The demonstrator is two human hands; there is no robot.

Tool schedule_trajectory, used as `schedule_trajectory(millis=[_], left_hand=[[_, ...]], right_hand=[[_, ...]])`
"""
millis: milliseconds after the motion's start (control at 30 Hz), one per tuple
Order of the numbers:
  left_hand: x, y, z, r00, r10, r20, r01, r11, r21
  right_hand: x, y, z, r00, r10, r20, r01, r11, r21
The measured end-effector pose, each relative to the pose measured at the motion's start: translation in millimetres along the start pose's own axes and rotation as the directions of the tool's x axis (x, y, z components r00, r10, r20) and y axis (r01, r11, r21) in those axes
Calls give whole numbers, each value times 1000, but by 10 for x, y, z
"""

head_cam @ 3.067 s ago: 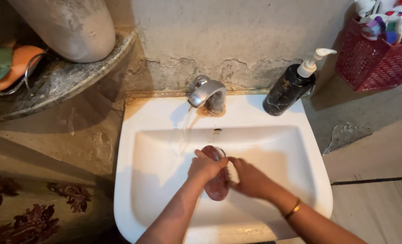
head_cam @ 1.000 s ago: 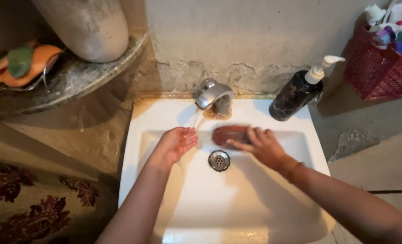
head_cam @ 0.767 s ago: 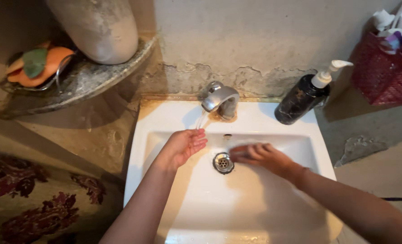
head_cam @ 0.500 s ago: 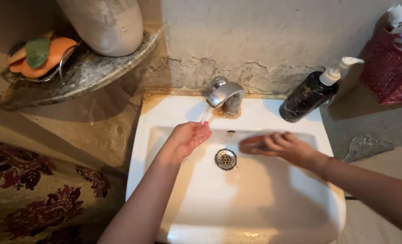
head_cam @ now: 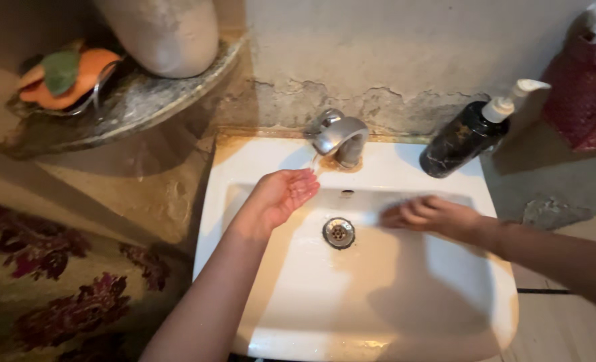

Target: The person cleans a bathroom sink and faucet using a brush and a liquid soap bottle, then opens a container to scoop out a white powder.

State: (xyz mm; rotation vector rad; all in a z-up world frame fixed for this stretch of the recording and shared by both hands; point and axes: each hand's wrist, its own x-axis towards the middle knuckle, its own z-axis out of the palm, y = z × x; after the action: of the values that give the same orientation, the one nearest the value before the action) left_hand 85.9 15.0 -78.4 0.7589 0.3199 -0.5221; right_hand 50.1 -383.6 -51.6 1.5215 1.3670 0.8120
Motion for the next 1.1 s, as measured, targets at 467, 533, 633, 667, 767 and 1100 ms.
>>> schedule_trajectory(millis=[467,533,633,667,767,1100], left_hand=[[483,-24,23,854,-470,224,108,581,807],[213,-21,161,810,-586,-23,187,222,957],[81,77,44,874,-486,-17,207,342,917],[155,124,-26,912,-407,40,178,483,858],[501,142,-167,985,-170,26,135,854,502],[274,147,-103,962,-269,-34,-120,-535,836]], right_hand=[[993,-115,-358,963,46,265,-212,735,644],[668,1,-447,905,-46,424,-297,646,703],[193,109,-580,713,-113,692,-498,613,614],[63,125,-611,677,-63,734,-576,575,581],[-100,31,-617,605,55,794,-716,474,512],[1102,-657,-929,919,-114,377,-393,-324,861]])
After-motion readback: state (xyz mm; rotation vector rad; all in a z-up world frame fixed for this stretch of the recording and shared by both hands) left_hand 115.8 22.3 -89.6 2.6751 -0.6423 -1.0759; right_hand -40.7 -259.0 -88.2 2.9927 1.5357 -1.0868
